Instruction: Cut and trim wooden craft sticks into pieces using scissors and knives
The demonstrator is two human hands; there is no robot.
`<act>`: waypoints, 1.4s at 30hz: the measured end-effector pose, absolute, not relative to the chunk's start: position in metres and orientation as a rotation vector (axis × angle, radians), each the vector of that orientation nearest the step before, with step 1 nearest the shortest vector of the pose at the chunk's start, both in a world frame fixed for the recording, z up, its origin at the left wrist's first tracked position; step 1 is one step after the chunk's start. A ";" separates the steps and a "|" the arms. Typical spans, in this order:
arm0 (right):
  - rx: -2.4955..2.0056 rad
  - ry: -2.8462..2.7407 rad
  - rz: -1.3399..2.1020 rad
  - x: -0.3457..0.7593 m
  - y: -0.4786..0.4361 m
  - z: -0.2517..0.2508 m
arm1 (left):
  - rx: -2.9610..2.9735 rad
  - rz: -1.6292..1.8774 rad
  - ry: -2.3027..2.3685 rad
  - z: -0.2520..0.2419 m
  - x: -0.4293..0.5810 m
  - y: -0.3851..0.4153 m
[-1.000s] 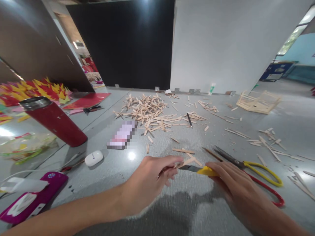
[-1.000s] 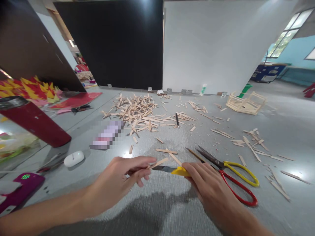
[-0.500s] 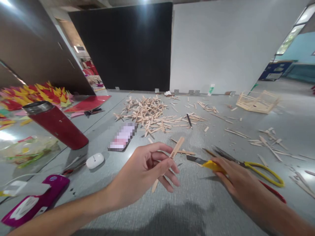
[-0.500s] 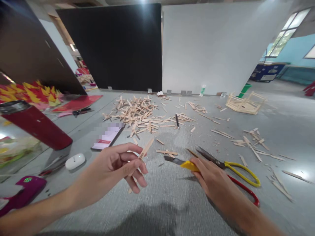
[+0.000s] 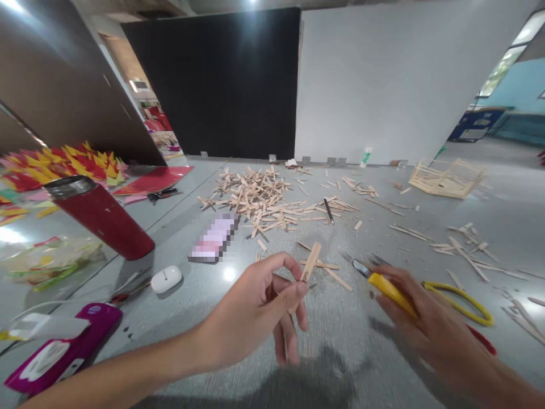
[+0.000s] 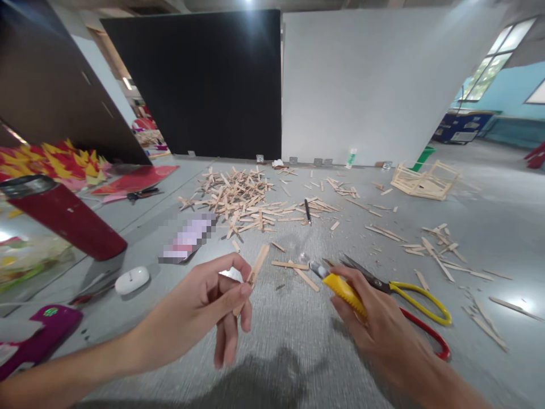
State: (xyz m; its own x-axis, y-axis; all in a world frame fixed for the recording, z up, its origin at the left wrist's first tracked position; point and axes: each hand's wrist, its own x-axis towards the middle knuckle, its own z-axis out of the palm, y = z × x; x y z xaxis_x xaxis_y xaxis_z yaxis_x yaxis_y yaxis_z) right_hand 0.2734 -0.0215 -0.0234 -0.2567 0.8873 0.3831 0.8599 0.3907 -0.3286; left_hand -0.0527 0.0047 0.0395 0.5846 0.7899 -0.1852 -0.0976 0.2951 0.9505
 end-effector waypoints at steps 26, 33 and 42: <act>-2.026 -2.275 0.327 0.289 -0.020 0.000 | 1.614 0.288 1.069 0.007 -0.054 0.016; -2.022 -2.125 -0.363 0.393 0.016 -0.009 | 1.692 0.137 1.036 -0.006 -0.049 0.021; -1.546 -2.421 -0.249 0.324 0.023 -0.024 | 1.855 0.218 1.007 -0.018 -0.039 0.030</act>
State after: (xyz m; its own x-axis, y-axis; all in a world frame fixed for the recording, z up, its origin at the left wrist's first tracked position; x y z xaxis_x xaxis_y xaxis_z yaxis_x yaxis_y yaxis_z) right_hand 0.3244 0.0231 -0.0242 -0.4015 0.8635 0.3053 0.9076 0.4199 0.0062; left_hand -0.0387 0.0296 -0.0175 0.6406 0.7198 -0.2675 0.5447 -0.1804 0.8190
